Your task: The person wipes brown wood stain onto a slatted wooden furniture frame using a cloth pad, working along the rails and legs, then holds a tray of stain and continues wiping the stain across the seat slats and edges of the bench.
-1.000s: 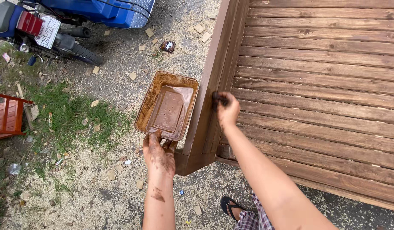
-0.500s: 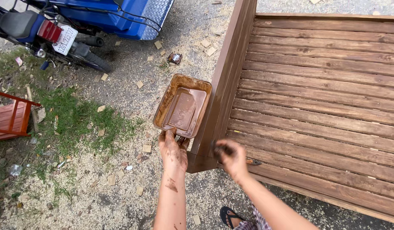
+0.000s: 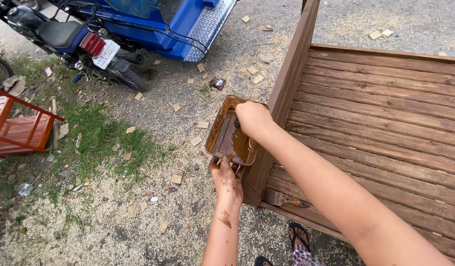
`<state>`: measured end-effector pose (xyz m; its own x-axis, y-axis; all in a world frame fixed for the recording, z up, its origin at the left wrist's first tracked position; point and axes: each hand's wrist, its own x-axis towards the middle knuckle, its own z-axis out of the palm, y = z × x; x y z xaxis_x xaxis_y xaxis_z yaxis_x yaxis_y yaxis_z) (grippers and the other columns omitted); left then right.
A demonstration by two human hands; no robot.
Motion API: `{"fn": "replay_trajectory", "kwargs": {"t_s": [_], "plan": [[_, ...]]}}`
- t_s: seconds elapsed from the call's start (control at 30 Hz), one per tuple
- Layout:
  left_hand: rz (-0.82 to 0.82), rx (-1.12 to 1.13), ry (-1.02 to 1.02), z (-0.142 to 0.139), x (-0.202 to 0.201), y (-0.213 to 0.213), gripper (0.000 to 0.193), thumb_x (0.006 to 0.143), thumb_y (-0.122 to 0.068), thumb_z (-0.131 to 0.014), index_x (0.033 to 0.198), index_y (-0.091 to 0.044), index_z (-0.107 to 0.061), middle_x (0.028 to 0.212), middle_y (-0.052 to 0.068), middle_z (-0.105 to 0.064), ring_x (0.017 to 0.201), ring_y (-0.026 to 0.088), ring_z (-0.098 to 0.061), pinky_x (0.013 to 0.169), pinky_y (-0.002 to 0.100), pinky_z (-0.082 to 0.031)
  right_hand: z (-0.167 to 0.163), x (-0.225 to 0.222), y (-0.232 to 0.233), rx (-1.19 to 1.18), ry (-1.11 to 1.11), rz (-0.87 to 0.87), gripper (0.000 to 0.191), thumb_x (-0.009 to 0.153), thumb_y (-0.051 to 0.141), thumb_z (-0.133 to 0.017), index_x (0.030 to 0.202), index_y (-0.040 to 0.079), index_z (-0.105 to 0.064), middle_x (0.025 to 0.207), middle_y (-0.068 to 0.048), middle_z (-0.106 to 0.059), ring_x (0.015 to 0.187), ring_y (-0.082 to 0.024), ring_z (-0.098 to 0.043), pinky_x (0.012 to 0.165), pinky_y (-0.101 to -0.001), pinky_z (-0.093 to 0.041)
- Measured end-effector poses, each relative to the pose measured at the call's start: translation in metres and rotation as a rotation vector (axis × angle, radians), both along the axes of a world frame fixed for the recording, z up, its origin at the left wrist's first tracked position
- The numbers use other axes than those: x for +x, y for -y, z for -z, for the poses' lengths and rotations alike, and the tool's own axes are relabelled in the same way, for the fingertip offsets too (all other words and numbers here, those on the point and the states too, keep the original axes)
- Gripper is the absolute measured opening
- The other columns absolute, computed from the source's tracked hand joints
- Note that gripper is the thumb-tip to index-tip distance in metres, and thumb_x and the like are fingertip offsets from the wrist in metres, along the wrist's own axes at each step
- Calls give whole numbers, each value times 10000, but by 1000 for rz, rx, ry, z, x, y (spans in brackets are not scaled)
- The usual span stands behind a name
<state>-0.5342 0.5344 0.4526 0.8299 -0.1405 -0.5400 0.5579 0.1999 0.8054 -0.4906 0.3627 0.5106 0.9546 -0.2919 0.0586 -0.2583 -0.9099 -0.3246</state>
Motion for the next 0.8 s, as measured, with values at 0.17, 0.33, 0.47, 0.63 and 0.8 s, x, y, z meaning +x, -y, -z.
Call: {"fn": "replay_trajectory", "kwargs": {"t_s": [0.17, 0.33, 0.47, 0.63, 0.8], "plan": [[-52, -67, 12, -9, 4, -3, 658, 1007, -190, -480, 1555, -111, -125, 1591, 210, -383, 1413, 378, -443, 1123, 563, -411, -18, 3, 10, 185, -63, 44, 181, 773, 63, -796, 929, -14, -749, 954, -243, -731, 933, -377, -724, 848, -461, -586], [-89, -134, 28, -3, 18, -6, 519, 1009, -270, -469, 1475, -94, -326, 1545, 144, -448, 1310, 314, -525, 1078, 514, -490, -20, -29, 49, 1279, 300, 291, 236, 814, 30, -771, 1045, 21, -725, 991, -126, -761, 911, -241, -763, 827, -331, -632], [-145, -215, 20, 0, 27, 1, 481, 995, -244, -505, 1426, -74, -376, 1458, 143, -478, 1259, 328, -557, 1034, 526, -548, 41, -63, 85, 1640, 746, 463, 323, 811, 21, -728, 1133, 22, -700, 1055, -106, -760, 940, -197, -762, 850, -308, -668], [-123, -175, 46, -2, 28, 7, 471, 940, -144, -562, 1379, -57, -417, 1406, 176, -510, 1227, 353, -578, 989, 507, -539, 139, -52, 123, 1268, 900, 602, 253, 848, -51, -740, 1088, 20, -700, 1044, -109, -733, 931, -190, -705, 859, -312, -599], [-155, -154, -22, 1, 34, 19, 391, 950, -165, -592, 1280, 32, -520, 1351, 182, -517, 1146, 335, -593, 986, 491, -596, 190, -33, 59, 958, 918, 633, 248, 835, -62, -741, 1059, 35, -697, 1032, -55, -729, 982, -191, -673, 949, -330, -554]]}}
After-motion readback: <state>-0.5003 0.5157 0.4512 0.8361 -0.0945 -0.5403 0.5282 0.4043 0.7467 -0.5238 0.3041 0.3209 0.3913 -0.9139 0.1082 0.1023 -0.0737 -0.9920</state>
